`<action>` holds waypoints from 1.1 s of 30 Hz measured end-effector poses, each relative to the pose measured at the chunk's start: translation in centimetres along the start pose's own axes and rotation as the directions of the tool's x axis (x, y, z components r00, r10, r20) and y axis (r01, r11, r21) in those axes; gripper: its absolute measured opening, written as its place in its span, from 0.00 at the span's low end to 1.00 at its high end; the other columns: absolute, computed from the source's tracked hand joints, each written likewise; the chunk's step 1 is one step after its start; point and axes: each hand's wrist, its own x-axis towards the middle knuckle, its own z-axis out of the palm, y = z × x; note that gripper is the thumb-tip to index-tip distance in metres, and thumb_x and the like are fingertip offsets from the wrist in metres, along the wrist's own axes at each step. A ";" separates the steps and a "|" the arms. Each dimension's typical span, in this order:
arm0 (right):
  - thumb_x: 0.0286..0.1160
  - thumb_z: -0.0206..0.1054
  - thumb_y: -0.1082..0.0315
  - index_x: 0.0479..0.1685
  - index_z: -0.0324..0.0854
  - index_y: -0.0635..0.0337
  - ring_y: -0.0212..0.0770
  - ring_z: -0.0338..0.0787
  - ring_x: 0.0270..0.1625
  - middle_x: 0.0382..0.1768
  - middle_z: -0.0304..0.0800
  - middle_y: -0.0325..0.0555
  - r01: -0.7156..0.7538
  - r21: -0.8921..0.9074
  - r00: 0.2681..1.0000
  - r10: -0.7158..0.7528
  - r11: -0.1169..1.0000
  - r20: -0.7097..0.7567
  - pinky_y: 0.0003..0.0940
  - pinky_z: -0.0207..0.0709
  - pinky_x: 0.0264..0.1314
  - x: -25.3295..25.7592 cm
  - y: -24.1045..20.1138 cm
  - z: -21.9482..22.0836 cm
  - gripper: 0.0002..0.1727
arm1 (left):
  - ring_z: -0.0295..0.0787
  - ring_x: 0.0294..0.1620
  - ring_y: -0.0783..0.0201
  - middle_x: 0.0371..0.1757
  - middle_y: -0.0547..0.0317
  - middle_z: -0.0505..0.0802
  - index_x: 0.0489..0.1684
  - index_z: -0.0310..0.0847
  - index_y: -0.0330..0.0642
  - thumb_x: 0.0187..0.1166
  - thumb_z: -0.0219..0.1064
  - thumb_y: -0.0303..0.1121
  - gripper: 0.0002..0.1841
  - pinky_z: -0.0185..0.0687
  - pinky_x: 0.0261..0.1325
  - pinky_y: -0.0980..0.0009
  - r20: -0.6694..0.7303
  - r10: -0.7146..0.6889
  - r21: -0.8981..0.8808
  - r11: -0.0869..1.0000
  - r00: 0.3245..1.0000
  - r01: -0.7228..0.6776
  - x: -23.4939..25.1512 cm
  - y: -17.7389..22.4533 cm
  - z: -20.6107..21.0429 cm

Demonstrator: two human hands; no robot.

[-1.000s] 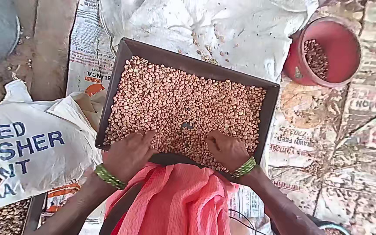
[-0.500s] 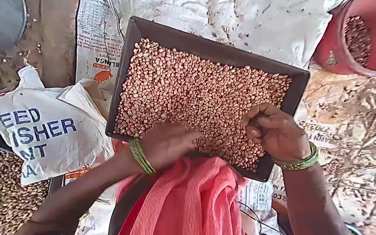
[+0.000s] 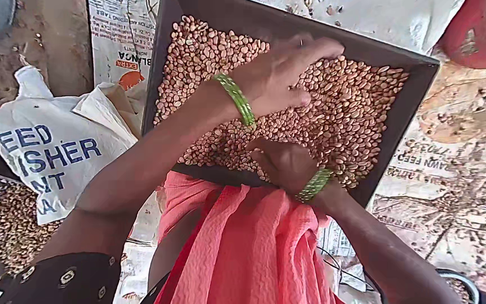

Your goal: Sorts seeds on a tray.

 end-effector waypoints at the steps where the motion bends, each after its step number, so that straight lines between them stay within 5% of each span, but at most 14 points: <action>1: 0.87 0.61 0.61 0.59 0.88 0.53 0.57 0.94 0.31 0.34 0.93 0.52 0.040 -0.068 0.999 -0.039 0.997 0.008 0.59 0.83 0.29 0.4 -0.2 1.0 0.14 | 0.87 0.68 0.60 0.81 0.51 0.79 0.86 0.67 0.49 0.82 0.70 0.37 0.31 0.86 0.68 0.65 -0.058 0.035 0.018 0.999 0.998 -0.034 -0.9 0.1 -1.0; 5: 0.79 0.65 0.71 0.50 0.87 0.63 0.57 0.94 0.33 0.35 0.91 0.55 0.161 -0.320 0.982 -0.184 0.934 -0.042 0.51 0.84 0.24 1.6 -0.9 3.5 0.09 | 0.88 0.59 0.68 0.67 0.53 0.87 0.74 0.80 0.43 0.86 0.62 0.42 0.22 0.85 0.63 0.72 -0.178 0.126 0.157 0.983 0.976 -0.098 -6.0 -0.5 -3.7; 8: 0.82 0.61 0.70 0.44 0.86 0.67 0.59 0.93 0.29 0.31 0.90 0.57 0.142 -0.300 0.980 -0.177 0.943 -0.091 0.51 0.83 0.22 1.9 -0.5 4.1 0.09 | 0.92 0.53 0.61 0.55 0.52 0.93 0.60 0.88 0.42 0.88 0.60 0.40 0.16 0.87 0.60 0.60 -0.101 0.049 0.228 0.973 0.994 -0.024 -10.2 -0.7 -3.6; 10: 0.85 0.61 0.65 0.48 0.86 0.65 0.58 0.93 0.27 0.28 0.90 0.56 0.051 -0.128 0.996 -0.060 0.990 -0.062 0.55 0.83 0.24 1.8 0.1 3.4 0.12 | 0.91 0.46 0.56 0.48 0.52 0.92 0.51 0.90 0.42 0.87 0.61 0.35 0.11 0.86 0.51 0.53 0.026 -0.040 0.241 0.970 0.999 0.033 -12.1 -1.2 -2.1; 12: 0.87 0.61 0.62 0.51 0.86 0.61 0.44 0.83 0.21 0.24 0.85 0.46 -0.073 0.236 0.997 0.077 0.969 -0.007 0.44 0.78 0.24 1.2 0.7 1.2 0.13 | 0.92 0.45 0.50 0.47 0.50 0.91 0.48 0.91 0.43 0.86 0.64 0.32 0.09 0.87 0.47 0.46 0.126 -0.135 0.301 0.949 0.983 0.092 -13.2 -2.1 0.4; 15: 0.85 0.49 0.64 0.38 0.80 0.47 0.18 0.61 0.12 0.14 0.67 0.23 -0.170 0.836 0.982 0.163 0.522 0.098 0.15 0.56 0.12 0.1 2.3 -1.7 0.13 | 0.92 0.46 0.40 0.47 0.39 0.90 0.48 0.91 0.35 0.83 0.66 0.28 0.09 0.88 0.50 0.46 0.071 -0.027 0.449 0.894 0.997 -0.008 -14.4 -4.7 4.5; 16: 0.86 0.45 0.62 0.35 0.79 0.44 0.17 0.60 0.11 0.13 0.66 0.21 -0.200 0.912 0.978 0.135 0.359 0.161 0.13 0.54 0.12 -0.4 2.8 -2.6 0.16 | 0.92 0.48 0.39 0.48 0.37 0.91 0.47 0.89 0.32 0.82 0.66 0.27 0.08 0.88 0.52 0.48 0.040 0.008 0.507 0.862 0.999 -0.028 -14.6 -5.4 5.4; 18: 0.87 0.40 0.60 0.32 0.79 0.44 0.18 0.61 0.11 0.13 0.67 0.23 -0.231 0.936 0.972 0.096 0.267 0.212 0.12 0.55 0.12 -1.2 3.6 -3.7 0.21 | 0.93 0.49 0.39 0.48 0.36 0.91 0.45 0.87 0.30 0.82 0.66 0.27 0.08 0.89 0.54 0.50 0.003 0.031 0.583 0.812 1.000 -0.027 -14.6 -6.0 6.4; 21: 0.91 0.43 0.57 0.24 0.77 0.43 0.18 0.60 0.11 0.13 0.68 0.22 -0.205 0.886 0.976 0.161 0.416 0.150 0.14 0.52 0.12 -1.7 3.0 -3.3 0.23 | 0.92 0.48 0.37 0.45 0.34 0.90 0.42 0.86 0.27 0.82 0.66 0.25 0.08 0.89 0.52 0.49 0.009 0.008 0.605 0.796 1.000 -0.012 -14.4 -5.9 6.8; 24: 0.92 0.50 0.57 0.27 0.76 0.48 0.19 0.65 0.16 0.17 0.69 0.23 -0.101 0.643 0.993 0.112 0.759 0.023 0.16 0.60 0.18 -1.0 2.1 -1.4 0.20 | 0.92 0.48 0.37 0.45 0.35 0.90 0.43 0.86 0.28 0.82 0.67 0.26 0.08 0.89 0.51 0.47 0.006 -0.075 0.547 0.835 0.997 0.060 -14.2 -5.5 6.2; 27: 0.90 0.58 0.58 0.46 0.85 0.59 0.48 0.89 0.25 0.25 0.87 0.48 0.047 0.143 0.999 -0.044 0.989 -0.023 0.49 0.82 0.27 -0.6 1.2 1.3 0.15 | 0.92 0.45 0.40 0.46 0.40 0.90 0.46 0.89 0.34 0.85 0.65 0.32 0.10 0.87 0.47 0.41 -0.055 -0.203 0.336 0.918 0.978 0.210 -14.4 -4.6 3.8; 29: 0.90 0.57 0.60 0.56 0.85 0.57 0.54 0.91 0.26 0.27 0.89 0.51 0.061 0.079 0.997 -0.065 0.995 0.043 0.55 0.83 0.27 -0.1 0.8 2.3 0.14 | 0.90 0.43 0.46 0.45 0.42 0.91 0.47 0.89 0.35 0.84 0.64 0.33 0.11 0.85 0.49 0.46 -0.185 -0.199 0.245 0.939 0.962 0.241 -15.3 -4.3 1.8; 31: 0.92 0.54 0.59 0.53 0.85 0.53 0.36 0.81 0.21 0.22 0.82 0.40 -0.020 0.289 0.996 -0.004 0.957 0.084 0.35 0.75 0.23 0.9 -0.1 1.7 0.14 | 0.88 0.41 0.62 0.44 0.51 0.90 0.47 0.89 0.39 0.83 0.66 0.36 0.11 0.85 0.48 0.64 -0.319 -0.171 0.198 0.950 0.932 0.242 -16.4 -3.6 0.2; 33: 0.95 0.46 0.57 0.47 0.85 0.55 0.23 0.67 0.15 0.16 0.71 0.30 -0.175 0.676 0.979 0.055 0.716 0.196 0.19 0.62 0.18 1.4 -0.8 1.9 0.20 | 0.89 0.42 0.73 0.44 0.59 0.92 0.47 0.89 0.40 0.81 0.68 0.38 0.11 0.87 0.49 0.74 -0.349 -0.109 0.088 0.985 0.931 0.149 -17.1 -2.2 0.3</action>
